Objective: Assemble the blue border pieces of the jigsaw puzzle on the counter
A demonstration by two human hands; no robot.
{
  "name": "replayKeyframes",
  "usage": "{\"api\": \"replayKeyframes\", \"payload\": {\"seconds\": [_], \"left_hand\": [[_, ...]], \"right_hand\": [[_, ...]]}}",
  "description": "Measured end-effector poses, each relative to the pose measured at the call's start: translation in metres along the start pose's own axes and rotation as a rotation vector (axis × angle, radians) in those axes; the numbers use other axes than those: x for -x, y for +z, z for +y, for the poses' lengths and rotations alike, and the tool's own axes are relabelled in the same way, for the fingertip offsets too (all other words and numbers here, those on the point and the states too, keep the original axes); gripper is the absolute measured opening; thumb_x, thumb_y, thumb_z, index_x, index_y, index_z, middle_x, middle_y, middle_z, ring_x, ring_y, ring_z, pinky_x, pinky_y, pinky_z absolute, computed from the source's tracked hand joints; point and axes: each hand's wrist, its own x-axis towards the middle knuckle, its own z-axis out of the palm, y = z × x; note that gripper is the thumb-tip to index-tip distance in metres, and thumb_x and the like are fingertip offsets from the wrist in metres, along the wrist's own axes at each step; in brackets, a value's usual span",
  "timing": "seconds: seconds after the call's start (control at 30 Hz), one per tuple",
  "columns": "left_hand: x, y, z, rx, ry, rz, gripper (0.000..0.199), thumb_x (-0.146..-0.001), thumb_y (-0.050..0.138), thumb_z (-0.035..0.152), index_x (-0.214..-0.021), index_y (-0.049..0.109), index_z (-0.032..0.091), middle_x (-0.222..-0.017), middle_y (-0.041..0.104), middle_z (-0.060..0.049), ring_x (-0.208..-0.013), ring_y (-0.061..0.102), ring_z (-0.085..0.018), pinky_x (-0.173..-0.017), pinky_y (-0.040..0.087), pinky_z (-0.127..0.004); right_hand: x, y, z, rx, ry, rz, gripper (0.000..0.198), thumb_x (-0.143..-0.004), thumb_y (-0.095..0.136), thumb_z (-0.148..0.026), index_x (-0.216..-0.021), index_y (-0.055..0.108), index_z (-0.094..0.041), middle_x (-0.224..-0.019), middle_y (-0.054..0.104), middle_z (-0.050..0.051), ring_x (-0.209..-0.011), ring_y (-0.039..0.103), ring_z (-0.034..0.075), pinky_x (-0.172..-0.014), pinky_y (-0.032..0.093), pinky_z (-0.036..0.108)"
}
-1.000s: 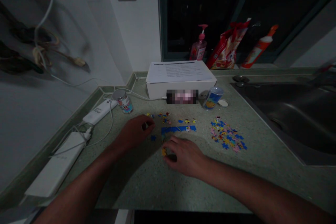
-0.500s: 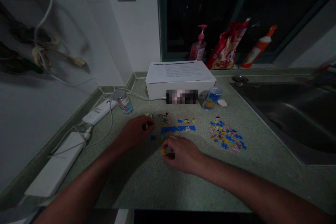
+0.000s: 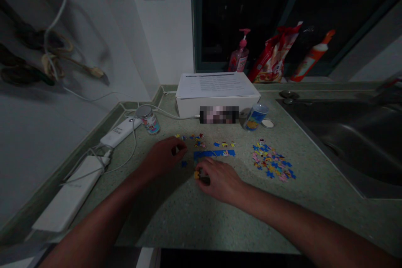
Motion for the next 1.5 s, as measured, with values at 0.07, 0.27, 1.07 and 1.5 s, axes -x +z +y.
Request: {"api": "replayKeyframes", "payload": {"seconds": [0.07,0.27,1.07,1.5], "left_hand": [[0.000,0.000,-0.001,0.005,0.005,0.002,0.019,-0.098,0.063,0.031,-0.101,0.079,0.022,-0.091,0.075,-0.004,-0.075,0.065,-0.020,-0.076,0.051,-0.035],[0.000,0.002,-0.002,0.006,0.011,0.005,0.018,-0.097,0.064,0.032,-0.100,0.079,0.023,-0.092,0.076,-0.005,-0.075,0.065,-0.020,-0.076,0.050,-0.035],[0.000,0.000,-0.002,0.002,0.016,-0.007,0.018,-0.098,0.064,0.032,-0.100,0.079,0.023,-0.091,0.076,-0.004,-0.075,0.065,-0.019,-0.077,0.051,-0.035],[-0.001,-0.001,-0.001,-0.026,-0.010,-0.012,0.020,-0.100,0.063,0.030,-0.103,0.080,0.022,-0.094,0.078,-0.005,-0.076,0.068,-0.020,-0.077,0.053,-0.034]], "right_hand": [[0.000,0.001,0.000,0.013,0.009,0.009,0.024,-0.092,0.076,-0.023,-0.116,0.074,-0.020,-0.114,0.077,0.008,-0.094,0.074,0.023,-0.079,0.053,0.035],[-0.002,-0.002,-0.001,0.035,0.018,0.003,0.025,-0.093,0.074,-0.023,-0.118,0.074,-0.019,-0.115,0.078,0.009,-0.096,0.075,0.024,-0.081,0.054,0.035],[0.002,-0.003,-0.002,0.032,-0.023,0.017,0.014,-0.101,0.067,-0.024,-0.112,0.076,-0.021,-0.107,0.076,0.007,-0.090,0.073,0.022,-0.079,0.053,0.034],[0.001,-0.056,0.046,-0.449,0.022,0.531,0.016,-0.100,0.061,-0.031,-0.100,0.074,-0.023,-0.082,0.071,0.002,-0.069,0.063,0.018,-0.064,0.049,0.030]]}}
